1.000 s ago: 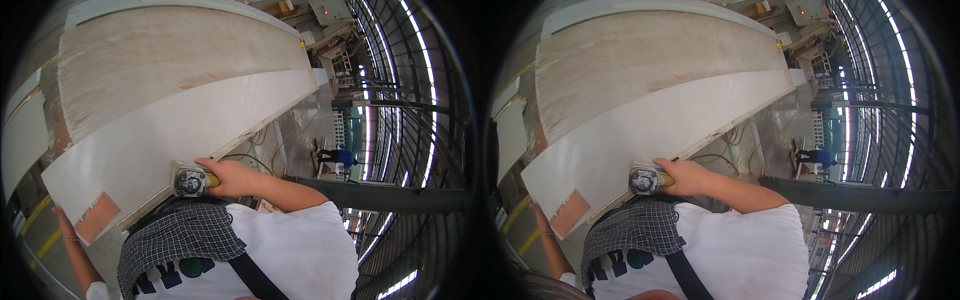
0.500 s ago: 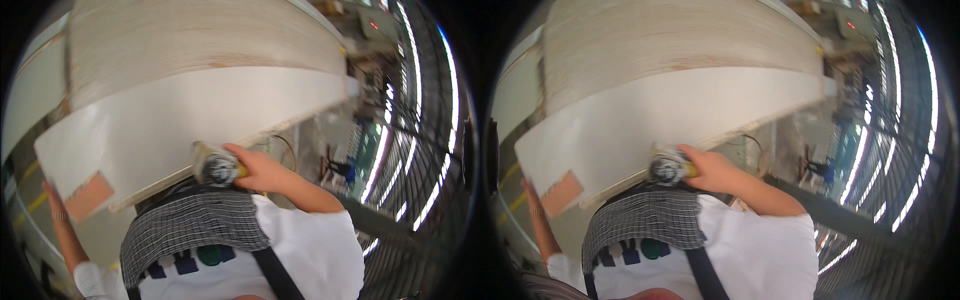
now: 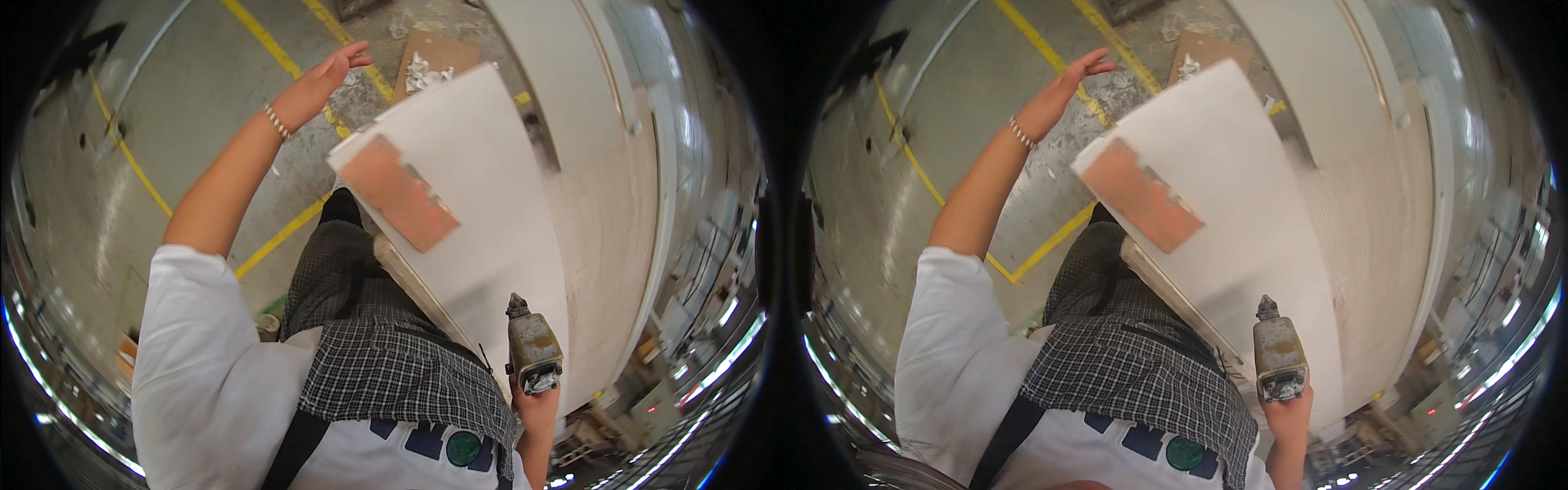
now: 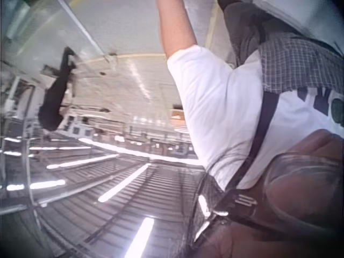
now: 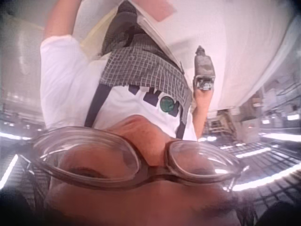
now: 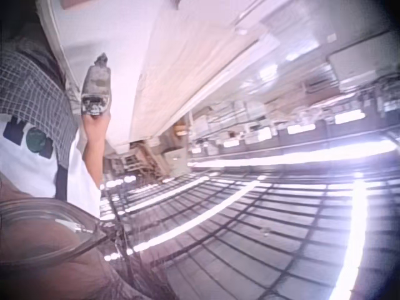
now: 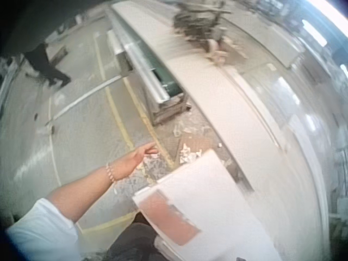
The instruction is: The person aligns a white panel onto a wooden base, positions a small spacer block, and secures the components together using a pneumatic nail gun. The person also handles long trim pieces and places a second panel onto the assembly.
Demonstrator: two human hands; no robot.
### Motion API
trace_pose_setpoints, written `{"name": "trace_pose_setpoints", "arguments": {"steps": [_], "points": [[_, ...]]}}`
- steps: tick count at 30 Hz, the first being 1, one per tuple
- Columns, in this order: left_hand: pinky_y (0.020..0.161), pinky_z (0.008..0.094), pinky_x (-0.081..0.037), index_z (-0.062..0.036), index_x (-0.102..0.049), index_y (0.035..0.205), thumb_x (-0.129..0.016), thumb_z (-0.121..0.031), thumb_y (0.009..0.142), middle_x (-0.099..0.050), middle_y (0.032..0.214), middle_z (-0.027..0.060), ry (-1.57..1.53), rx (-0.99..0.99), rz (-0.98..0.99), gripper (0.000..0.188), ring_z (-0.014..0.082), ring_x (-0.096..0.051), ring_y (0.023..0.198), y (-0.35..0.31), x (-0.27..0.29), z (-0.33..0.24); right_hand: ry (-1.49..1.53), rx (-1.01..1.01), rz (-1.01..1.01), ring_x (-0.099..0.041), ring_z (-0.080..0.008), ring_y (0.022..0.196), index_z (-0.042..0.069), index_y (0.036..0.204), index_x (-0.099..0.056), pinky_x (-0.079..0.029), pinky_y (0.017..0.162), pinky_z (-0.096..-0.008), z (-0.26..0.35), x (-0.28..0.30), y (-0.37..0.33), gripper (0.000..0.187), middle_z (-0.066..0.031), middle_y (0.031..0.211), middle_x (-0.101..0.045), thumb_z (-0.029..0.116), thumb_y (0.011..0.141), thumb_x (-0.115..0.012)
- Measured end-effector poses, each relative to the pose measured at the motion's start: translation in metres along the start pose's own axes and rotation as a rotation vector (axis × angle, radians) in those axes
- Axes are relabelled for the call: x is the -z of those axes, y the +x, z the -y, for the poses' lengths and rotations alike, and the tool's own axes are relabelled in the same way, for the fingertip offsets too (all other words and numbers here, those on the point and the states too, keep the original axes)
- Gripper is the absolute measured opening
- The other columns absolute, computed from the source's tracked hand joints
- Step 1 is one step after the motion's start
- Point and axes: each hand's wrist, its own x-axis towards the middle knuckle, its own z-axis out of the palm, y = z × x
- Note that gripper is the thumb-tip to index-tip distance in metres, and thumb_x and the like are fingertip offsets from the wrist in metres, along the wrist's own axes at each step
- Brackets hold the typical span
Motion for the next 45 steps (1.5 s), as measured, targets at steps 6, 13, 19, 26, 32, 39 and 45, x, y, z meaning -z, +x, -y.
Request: {"name": "trace_pose_setpoints", "arguments": {"steps": [6,13,19,26,32,39,45], "points": [[0.106,0.0357,-0.038,-0.0042,-0.049,0.139,-0.063,-0.045,0.093,-0.061,0.115,0.0065,-0.056,-0.068,-0.334,0.063,0.0199,-0.056,0.116,-0.092,-0.052,0.044,0.265,0.001,-0.007,-0.05,-0.0105,0.054,0.004,0.096,-0.057,-0.038,0.047,-0.0269,0.039,-0.012,0.033,0.019,-0.0026,0.072,-0.057,0.01,0.087,-0.072],[0.114,0.0398,-0.032,0.0023,-0.037,0.146,-0.076,-0.063,0.073,-0.051,0.14,0.0164,-0.914,0.096,-0.002,0.105,0.0252,-0.046,0.134,-0.121,-0.181,0.002,-0.1,-0.146,-0.02,-0.051,-0.0121,0.062,0.005,0.082,-0.059,-0.04,0.057,-0.0279,0.085,0.037,0.011,0.038,-0.0027,0.071,-0.056,0.04,0.089,-0.071],[0.111,0.0382,-0.038,0.005,-0.036,0.146,-0.085,-0.047,0.072,-0.05,0.141,0.0181,-0.997,-0.017,0.165,0.103,0.0262,-0.05,0.131,-0.104,-0.203,-0.024,-0.094,-0.111,-0.084,-0.053,-0.015,0.072,0.004,0.081,-0.06,-0.04,0.068,-0.0296,0.114,0.032,0.008,0.044,-0.0046,0.075,-0.057,0.045,0.089,-0.069],[0.093,0.0362,-0.05,0.0075,-0.053,0.132,-0.077,-0.029,0.07,-0.063,0.12,0.0199,-0.677,-0.163,0.113,0.076,0.0274,-0.064,0.107,-0.096,-0.198,-0.023,-0.193,-0.074,-0.007,-0.054,-0.0164,0.072,0.003,0.081,-0.06,-0.042,0.069,-0.0304,0.109,0.042,0.006,0.045,-0.0058,0.076,-0.057,0.046,0.09,-0.068],[0.094,0.0318,-0.049,0.0061,-0.051,0.137,-0.078,-0.03,0.073,-0.064,0.124,0.0148,-0.819,-0.084,0.135,0.078,0.0204,-0.063,0.109,-0.096,-0.199,-0.009,-0.171,-0.026,0.034,-0.055,-0.016,0.071,0.002,0.081,-0.06,-0.042,0.067,-0.029,0.098,0.042,0.031,0.042,-0.006,0.075,-0.059,0.043,0.09,-0.068],[0.105,0.0333,-0.044,0.0018,-0.044,0.144,-0.076,-0.016,0.082,-0.058,0.136,0.0127,-0.819,0.078,-0.141,0.072,0.0182,-0.057,0.12,-0.118,-0.192,-0.045,0.054,0.006,0.049,-0.058,-0.0143,0.066,0.002,0.087,-0.06,-0.045,0.063,-0.0281,0.093,0.061,0.034,0.03,-0.0054,0.074,-0.062,0.03,0.088,-0.07],[0.11,0.047,-0.034,-0.0141,-0.06,0.129,-0.06,-0.021,0.085,-0.06,0.131,0.0015,0.681,-0.666,-0.328,0.045,0.0211,-0.053,0.125,-0.147,-0.237,-0.128,0.082,0.071,0.067,-0.061,-0.0155,0.063,0.001,0.095,-0.058,-0.049,0.058,-0.0297,0.074,0.076,0.046,0.016,-0.0049,0.075,-0.061,0.01,0.088,-0.069]]}}
